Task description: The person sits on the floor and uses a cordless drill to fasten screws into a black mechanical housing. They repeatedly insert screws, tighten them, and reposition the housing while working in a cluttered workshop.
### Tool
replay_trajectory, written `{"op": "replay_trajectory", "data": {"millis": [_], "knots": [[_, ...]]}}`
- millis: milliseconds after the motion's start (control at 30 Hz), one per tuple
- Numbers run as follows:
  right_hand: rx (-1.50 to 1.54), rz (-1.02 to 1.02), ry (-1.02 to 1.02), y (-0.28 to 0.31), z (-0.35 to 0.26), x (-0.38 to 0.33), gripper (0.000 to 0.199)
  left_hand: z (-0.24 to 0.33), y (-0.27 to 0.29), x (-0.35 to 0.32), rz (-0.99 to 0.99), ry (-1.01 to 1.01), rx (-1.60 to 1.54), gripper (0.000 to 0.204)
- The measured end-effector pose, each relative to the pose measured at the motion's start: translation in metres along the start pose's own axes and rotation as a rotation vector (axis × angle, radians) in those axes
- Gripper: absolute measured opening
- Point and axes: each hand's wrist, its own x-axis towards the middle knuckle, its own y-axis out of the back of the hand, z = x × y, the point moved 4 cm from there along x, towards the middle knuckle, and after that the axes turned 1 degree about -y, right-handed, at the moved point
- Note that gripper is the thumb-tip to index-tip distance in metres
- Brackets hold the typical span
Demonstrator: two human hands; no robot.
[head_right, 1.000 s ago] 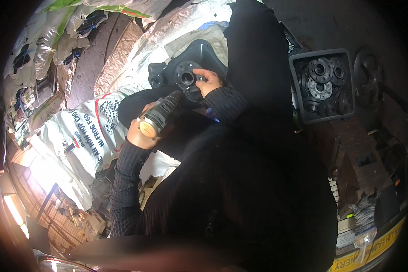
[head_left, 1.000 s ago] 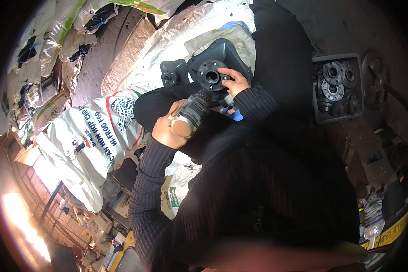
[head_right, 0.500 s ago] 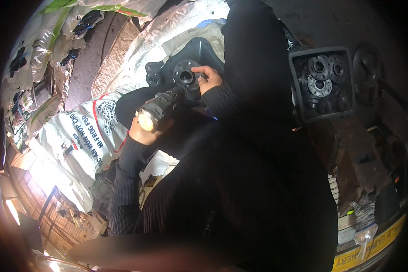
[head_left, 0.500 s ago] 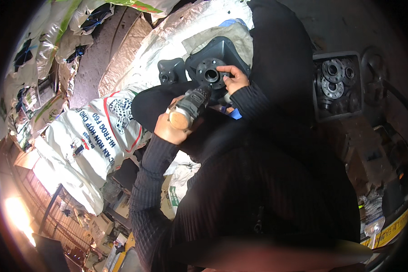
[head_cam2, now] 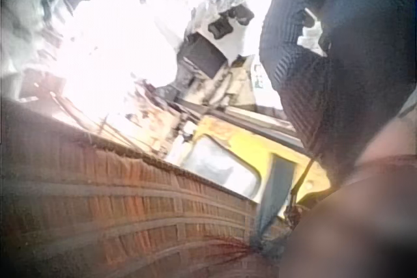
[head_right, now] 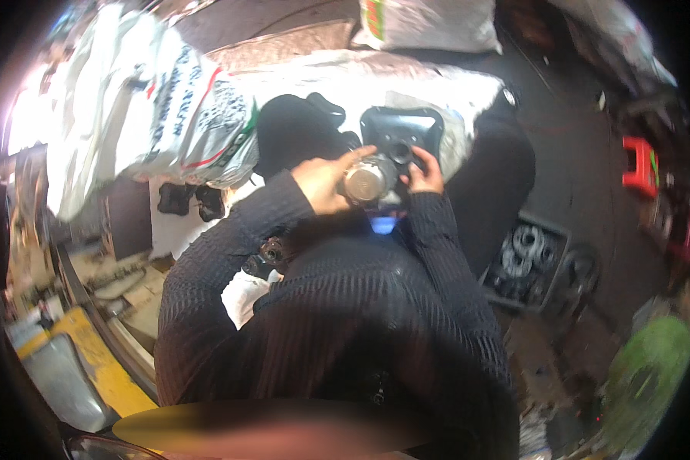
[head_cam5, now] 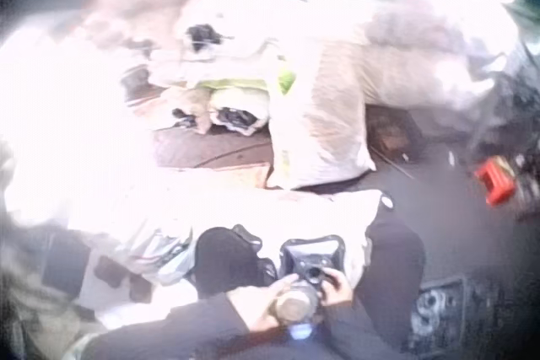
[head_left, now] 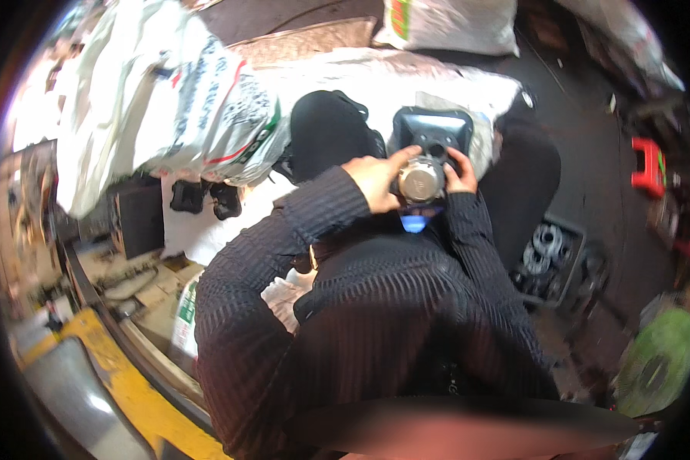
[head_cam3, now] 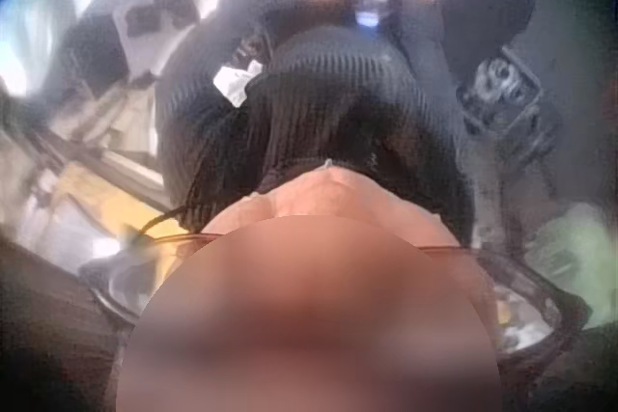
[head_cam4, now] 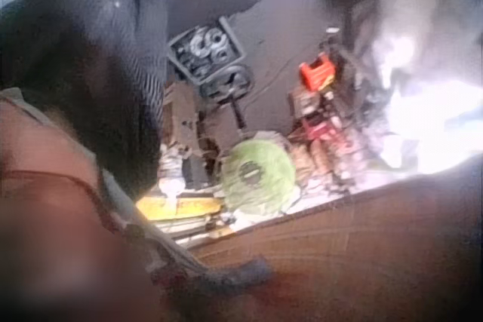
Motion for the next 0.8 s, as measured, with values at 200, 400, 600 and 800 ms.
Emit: {"op": "replay_trajectory", "data": {"millis": [200,400,600,800], "knots": [[-0.193,-0.056,0.151,-0.019,-0.064,-0.027,0.038,-0.012,-0.025,-0.061,0.063,0.095,-0.161,0.082],[-0.647,-0.138,0.552,-0.052,-0.118,-0.037,0.026,-0.034,-0.033,-0.114,0.287,0.006,-0.436,0.083],[-0.360,-0.049,0.462,-0.067,-0.126,0.001,0.027,-0.045,-0.013,-0.137,0.697,-0.285,-0.689,0.082],[-0.518,-0.165,0.790,-0.091,-0.228,0.081,0.028,-0.065,-0.040,-0.133,0.342,-0.018,-0.284,0.087]]}}
